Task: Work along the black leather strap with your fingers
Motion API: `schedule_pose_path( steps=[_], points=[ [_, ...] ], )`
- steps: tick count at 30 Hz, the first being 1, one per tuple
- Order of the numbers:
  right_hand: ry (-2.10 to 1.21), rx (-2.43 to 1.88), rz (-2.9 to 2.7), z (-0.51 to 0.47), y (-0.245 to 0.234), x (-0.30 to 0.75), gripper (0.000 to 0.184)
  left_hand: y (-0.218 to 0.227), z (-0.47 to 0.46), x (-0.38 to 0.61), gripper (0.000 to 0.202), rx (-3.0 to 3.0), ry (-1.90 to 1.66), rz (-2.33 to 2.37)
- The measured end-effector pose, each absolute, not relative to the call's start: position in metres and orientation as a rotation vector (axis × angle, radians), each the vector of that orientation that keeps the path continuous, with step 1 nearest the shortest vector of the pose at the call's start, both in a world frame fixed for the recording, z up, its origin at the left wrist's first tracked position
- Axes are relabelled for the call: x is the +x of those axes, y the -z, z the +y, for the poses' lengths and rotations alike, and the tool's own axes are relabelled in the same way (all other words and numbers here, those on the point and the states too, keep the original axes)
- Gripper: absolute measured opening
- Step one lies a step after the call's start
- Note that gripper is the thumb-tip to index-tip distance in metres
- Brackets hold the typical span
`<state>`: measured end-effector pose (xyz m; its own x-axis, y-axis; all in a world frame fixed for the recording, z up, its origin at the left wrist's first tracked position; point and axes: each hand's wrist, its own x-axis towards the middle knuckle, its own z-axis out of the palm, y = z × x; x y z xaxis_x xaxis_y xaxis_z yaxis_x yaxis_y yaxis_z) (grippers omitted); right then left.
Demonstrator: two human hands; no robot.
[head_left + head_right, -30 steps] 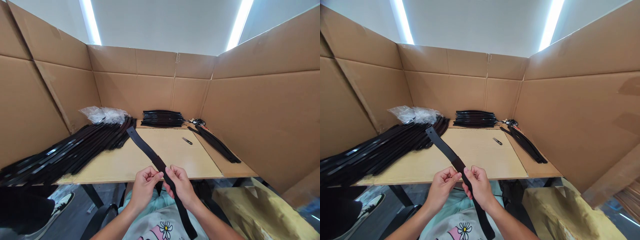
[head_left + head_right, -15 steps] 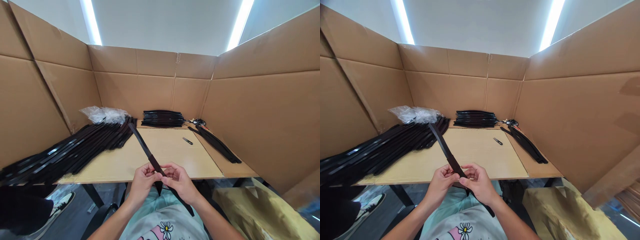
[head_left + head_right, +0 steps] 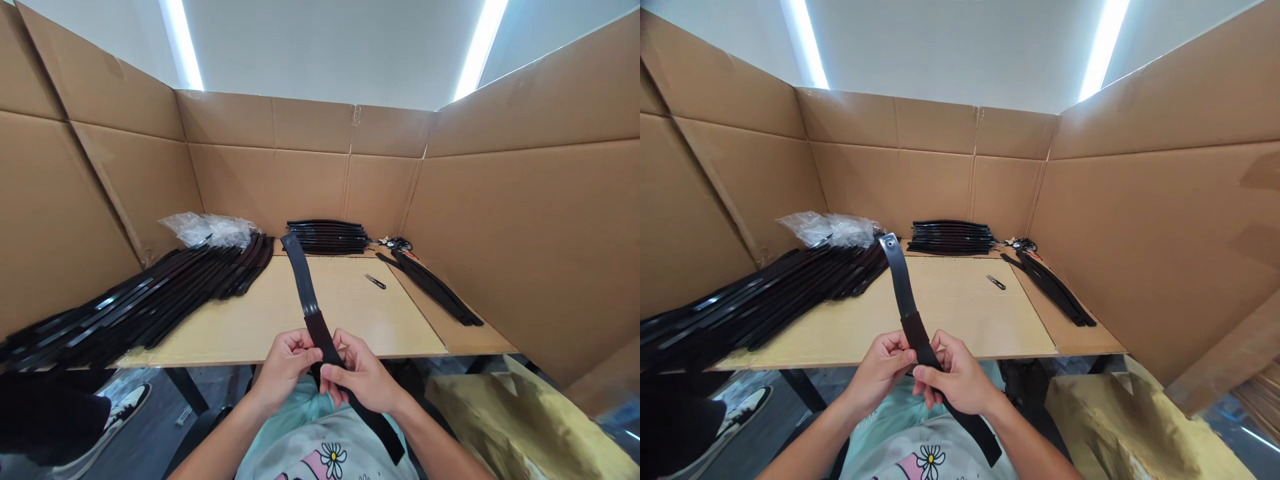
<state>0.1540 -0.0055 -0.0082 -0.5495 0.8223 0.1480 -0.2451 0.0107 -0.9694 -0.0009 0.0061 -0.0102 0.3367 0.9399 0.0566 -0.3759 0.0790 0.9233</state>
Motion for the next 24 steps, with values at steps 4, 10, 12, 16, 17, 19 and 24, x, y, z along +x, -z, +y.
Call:
schedule_pose_path(
  steps=[4, 10, 12, 16, 17, 19, 24],
  points=[
    [-1.653, -0.606, -1.386, -0.0040, 0.0068, 0.1532, 0.032, 0.0090, 0.0075, -0.0012, 0.043, 1.039, -1.237, 0.791],
    [-1.636, -0.623, -1.297, -0.0025, 0.0067, 0.1525, 0.028, 0.0068, 0.0089, -0.0011, 0.042, 1.122, -1.374, 0.958],
    [-1.646, -0.665, -1.211, -0.0024, 0.0087, 0.1519, 0.032, 0.0076, 0.0096, -0.0008, 0.038, 1.140, -1.343, 0.958],
    [-1.661, -0.771, -1.175, -0.0027, 0.0124, 0.1506, 0.049, 0.0105, 0.0107, 0.0003, 0.033, 1.135, -1.243, 0.880],
    [-1.652, -0.782, -1.207, -0.0029, 0.0129, 0.1501, 0.043, 0.0109, 0.0106, 0.0007, 0.032, 1.126, -1.236, 0.868],
    [-1.619, -0.778, -1.266, -0.0036, 0.0130, 0.1491, 0.032, 0.0105, 0.0099, 0.0015, 0.031, 1.105, -1.240, 0.859],
    [-1.604, -0.758, -1.268, -0.0062, 0.0107, 0.1475, 0.042, 0.0059, 0.0061, 0.0025, 0.039, 1.103, -1.250, 0.842]
  ],
)
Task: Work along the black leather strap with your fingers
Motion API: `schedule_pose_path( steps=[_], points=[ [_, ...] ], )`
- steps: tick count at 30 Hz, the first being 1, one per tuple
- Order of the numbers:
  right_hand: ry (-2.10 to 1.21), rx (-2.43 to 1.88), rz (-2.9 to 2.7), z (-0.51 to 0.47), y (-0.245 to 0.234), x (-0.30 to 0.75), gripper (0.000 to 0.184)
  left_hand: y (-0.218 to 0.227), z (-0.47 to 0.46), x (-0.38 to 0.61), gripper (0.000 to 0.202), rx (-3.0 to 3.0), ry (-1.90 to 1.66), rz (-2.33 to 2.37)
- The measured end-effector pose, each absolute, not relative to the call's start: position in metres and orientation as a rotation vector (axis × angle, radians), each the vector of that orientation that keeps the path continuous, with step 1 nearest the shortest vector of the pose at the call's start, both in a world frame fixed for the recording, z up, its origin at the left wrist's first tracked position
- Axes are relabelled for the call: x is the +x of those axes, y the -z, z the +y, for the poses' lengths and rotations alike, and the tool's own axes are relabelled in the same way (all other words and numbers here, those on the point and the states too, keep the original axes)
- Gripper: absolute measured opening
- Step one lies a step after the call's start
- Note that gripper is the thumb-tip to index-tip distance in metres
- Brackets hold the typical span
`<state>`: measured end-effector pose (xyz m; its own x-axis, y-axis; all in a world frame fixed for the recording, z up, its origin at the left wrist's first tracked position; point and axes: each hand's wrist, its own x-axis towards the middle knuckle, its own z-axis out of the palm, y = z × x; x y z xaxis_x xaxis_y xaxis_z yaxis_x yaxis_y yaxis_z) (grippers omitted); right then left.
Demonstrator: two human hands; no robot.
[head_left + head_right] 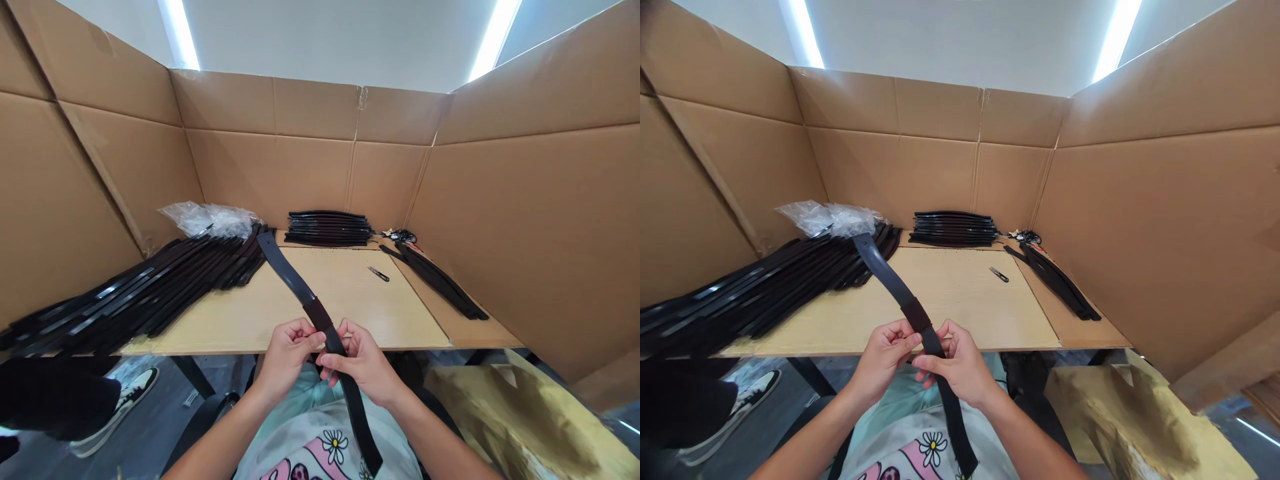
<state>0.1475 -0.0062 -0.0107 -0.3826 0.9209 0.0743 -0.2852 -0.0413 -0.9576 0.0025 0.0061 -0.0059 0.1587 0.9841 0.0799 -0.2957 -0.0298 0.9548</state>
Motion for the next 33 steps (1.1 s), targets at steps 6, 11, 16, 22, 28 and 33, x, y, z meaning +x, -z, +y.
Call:
schedule_pose_path(
  steps=[6, 11, 16, 22, 28, 33],
  points=[
    [-1.564, -0.709, -1.204, -0.006, 0.008, 0.147, 0.032, 0.010, 0.007, 0.001, 0.040, 1.142, -1.358, 0.939],
    [-1.535, -0.714, -1.205, -0.001, 0.011, 0.150, 0.031, 0.008, 0.007, 0.002, 0.032, 1.118, -1.317, 0.864],
    [-1.570, -0.757, -1.395, 0.003, 0.011, 0.157, 0.037, 0.003, 0.004, 0.000, 0.031, 1.146, -1.194, 0.767],
    [-1.555, -0.681, -1.405, -0.004, 0.007, 0.157, 0.044, 0.005, 0.003, 0.001, 0.032, 1.145, -1.177, 0.752],
    [-1.553, -0.660, -1.326, -0.006, 0.003, 0.153, 0.031, 0.010, 0.008, 0.000, 0.032, 1.122, -1.261, 0.806],
    [-1.584, -0.714, -1.166, 0.001, 0.012, 0.152, 0.034, 0.011, 0.010, 0.000, 0.030, 1.146, -1.229, 0.849]
  ],
)
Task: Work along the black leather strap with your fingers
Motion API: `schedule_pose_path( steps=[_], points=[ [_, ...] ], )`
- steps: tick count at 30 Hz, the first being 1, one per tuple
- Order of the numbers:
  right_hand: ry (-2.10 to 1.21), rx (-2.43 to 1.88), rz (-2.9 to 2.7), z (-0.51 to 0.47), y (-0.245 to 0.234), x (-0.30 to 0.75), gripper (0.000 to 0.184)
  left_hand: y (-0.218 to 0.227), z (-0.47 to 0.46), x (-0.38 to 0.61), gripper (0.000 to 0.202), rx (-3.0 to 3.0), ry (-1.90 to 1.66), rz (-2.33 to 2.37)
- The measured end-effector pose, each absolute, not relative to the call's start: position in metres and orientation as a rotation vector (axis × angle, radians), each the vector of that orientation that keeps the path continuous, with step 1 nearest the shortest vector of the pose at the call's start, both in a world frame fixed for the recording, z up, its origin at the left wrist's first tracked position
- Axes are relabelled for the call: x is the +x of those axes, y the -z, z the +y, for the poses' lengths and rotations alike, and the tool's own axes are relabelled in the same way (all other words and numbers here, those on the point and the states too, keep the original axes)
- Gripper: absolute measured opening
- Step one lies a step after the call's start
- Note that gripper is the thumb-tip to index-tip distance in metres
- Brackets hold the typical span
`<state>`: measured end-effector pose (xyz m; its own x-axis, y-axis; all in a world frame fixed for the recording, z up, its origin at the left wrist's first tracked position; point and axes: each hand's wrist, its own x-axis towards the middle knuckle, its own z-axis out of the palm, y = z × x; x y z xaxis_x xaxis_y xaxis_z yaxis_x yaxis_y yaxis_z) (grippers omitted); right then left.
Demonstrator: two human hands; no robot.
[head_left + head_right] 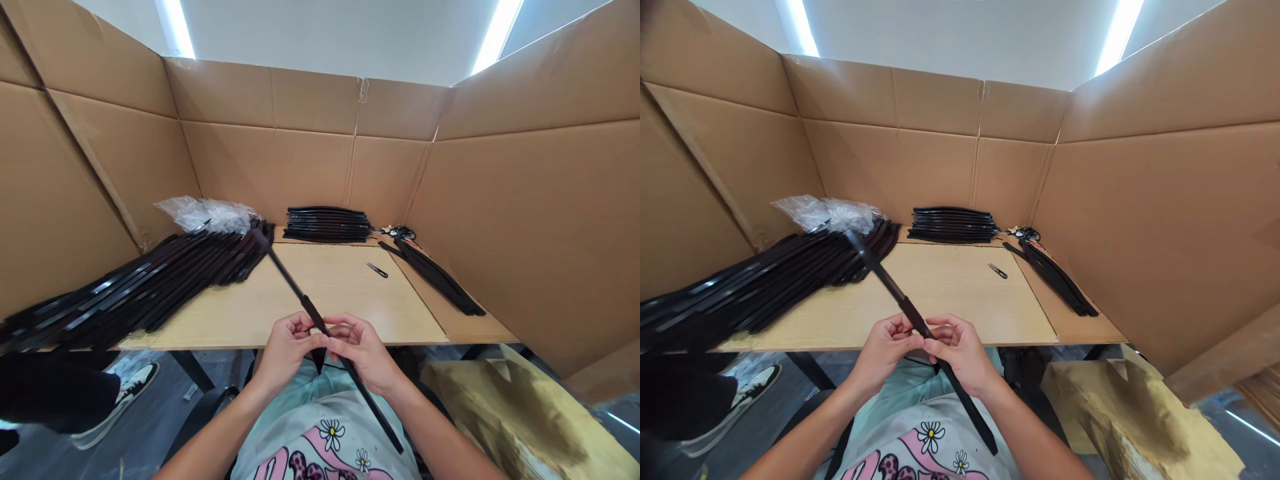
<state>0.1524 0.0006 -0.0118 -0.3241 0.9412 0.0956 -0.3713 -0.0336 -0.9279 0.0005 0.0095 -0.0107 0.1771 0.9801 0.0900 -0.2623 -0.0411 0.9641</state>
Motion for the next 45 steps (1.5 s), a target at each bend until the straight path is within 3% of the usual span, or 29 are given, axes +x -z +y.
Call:
schedule_pose_path(
  steps=[6, 11, 19, 23, 28, 33, 41, 45],
  points=[
    [-1.600, -0.732, -1.288, 0.000, 0.015, 0.151, 0.030, 0.005, 0.006, 0.003, 0.027, 1.098, -1.199, 0.787],
    [-1.581, -0.756, -1.263, -0.004, 0.012, 0.149, 0.043, 0.001, 0.004, 0.004, 0.037, 1.072, -1.211, 0.792],
    [-1.514, -0.685, -1.264, 0.001, 0.006, 0.157, 0.024, 0.007, 0.008, 0.001, 0.029, 1.135, -1.352, 0.906],
    [-1.543, -0.703, -1.317, 0.004, 0.009, 0.159, 0.040, 0.007, 0.009, 0.000, 0.027, 1.131, -1.263, 0.822],
    [-1.550, -0.769, -1.424, 0.000, 0.006, 0.159, 0.028, 0.004, 0.007, -0.001, 0.027, 1.148, -1.249, 0.839],
    [-1.530, -0.787, -1.400, -0.004, 0.002, 0.160, 0.039, 0.005, 0.006, -0.001, 0.032, 1.175, -1.259, 0.887],
    [-1.554, -0.731, -1.311, 0.003, 0.003, 0.163, 0.022, 0.011, 0.013, -0.001, 0.027, 1.179, -1.410, 0.986],
    [-1.582, -0.788, -1.282, 0.008, 0.012, 0.162, 0.040, 0.015, 0.014, 0.000, 0.025, 1.139, -1.337, 0.961]
  ],
)
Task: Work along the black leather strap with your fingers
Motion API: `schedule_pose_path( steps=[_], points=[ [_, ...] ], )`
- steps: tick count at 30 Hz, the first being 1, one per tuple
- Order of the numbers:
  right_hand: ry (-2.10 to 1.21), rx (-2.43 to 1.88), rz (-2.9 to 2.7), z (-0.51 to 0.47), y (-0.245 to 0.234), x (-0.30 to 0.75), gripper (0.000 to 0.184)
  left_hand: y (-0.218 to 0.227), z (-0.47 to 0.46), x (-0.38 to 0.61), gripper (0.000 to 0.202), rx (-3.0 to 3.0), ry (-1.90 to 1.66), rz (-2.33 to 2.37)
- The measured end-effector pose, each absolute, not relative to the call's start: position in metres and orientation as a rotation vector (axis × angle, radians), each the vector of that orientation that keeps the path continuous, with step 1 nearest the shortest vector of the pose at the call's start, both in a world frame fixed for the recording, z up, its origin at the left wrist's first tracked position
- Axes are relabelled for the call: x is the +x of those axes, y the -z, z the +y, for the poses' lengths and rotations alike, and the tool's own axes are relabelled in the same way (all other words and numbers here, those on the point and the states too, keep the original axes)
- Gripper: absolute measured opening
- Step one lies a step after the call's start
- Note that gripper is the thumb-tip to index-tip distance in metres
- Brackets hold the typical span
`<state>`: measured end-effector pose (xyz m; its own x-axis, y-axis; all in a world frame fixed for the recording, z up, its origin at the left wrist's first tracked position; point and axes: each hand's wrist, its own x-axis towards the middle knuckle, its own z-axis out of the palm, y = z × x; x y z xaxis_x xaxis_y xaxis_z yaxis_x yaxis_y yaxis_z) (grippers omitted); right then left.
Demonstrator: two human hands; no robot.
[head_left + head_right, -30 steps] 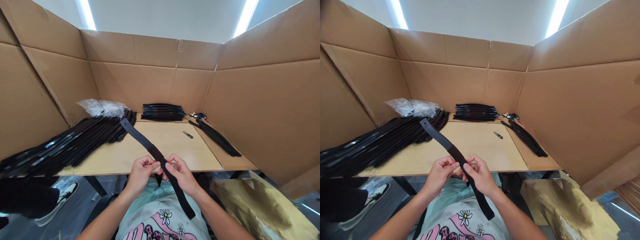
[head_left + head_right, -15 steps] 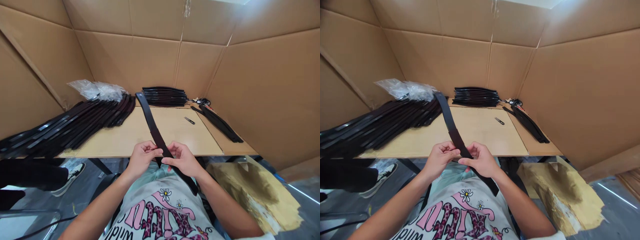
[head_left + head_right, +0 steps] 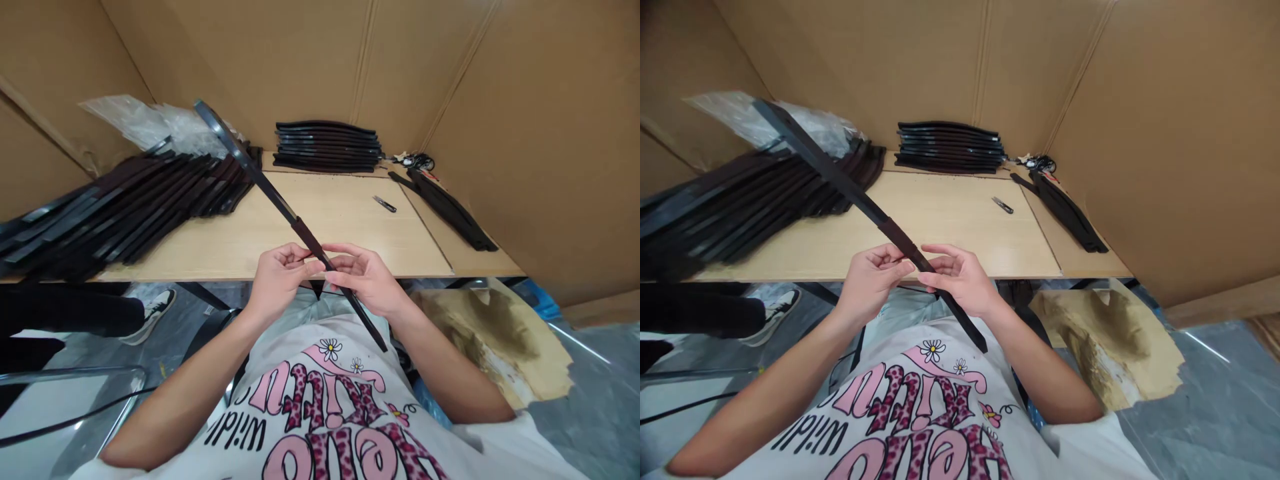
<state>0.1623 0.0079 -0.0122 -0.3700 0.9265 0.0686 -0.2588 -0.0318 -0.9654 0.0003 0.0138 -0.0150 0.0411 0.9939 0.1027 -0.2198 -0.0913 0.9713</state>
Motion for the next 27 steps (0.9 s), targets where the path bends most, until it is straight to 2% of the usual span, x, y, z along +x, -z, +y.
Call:
schedule_pose_path(
  steps=[4, 10, 17, 21, 25, 27],
  points=[
    [-1.543, -0.833, -1.343, 0.005, 0.012, 0.160, 0.028, 0.015, 0.014, 0.001, 0.029, 1.147, -1.337, 0.949],
    [-1.469, -0.848, -1.325, 0.000, 0.005, 0.157, 0.034, 0.013, 0.013, 0.002, 0.032, 1.202, -1.366, 0.985],
    [-1.407, -0.815, -1.350, 0.003, 0.005, 0.162, 0.021, 0.013, 0.014, 0.001, 0.030, 1.177, -1.340, 0.949],
    [-1.488, -0.810, -1.429, 0.007, 0.007, 0.166, 0.033, 0.013, 0.015, -0.001, 0.031, 1.167, -1.289, 0.923],
    [-1.474, -0.820, -1.494, 0.005, 0.007, 0.167, 0.023, 0.011, 0.013, -0.002, 0.030, 1.202, -1.296, 0.912],
    [-1.465, -0.831, -1.486, 0.003, 0.006, 0.167, 0.026, 0.010, 0.012, -0.002, 0.030, 1.236, -1.283, 0.920]
  ],
)
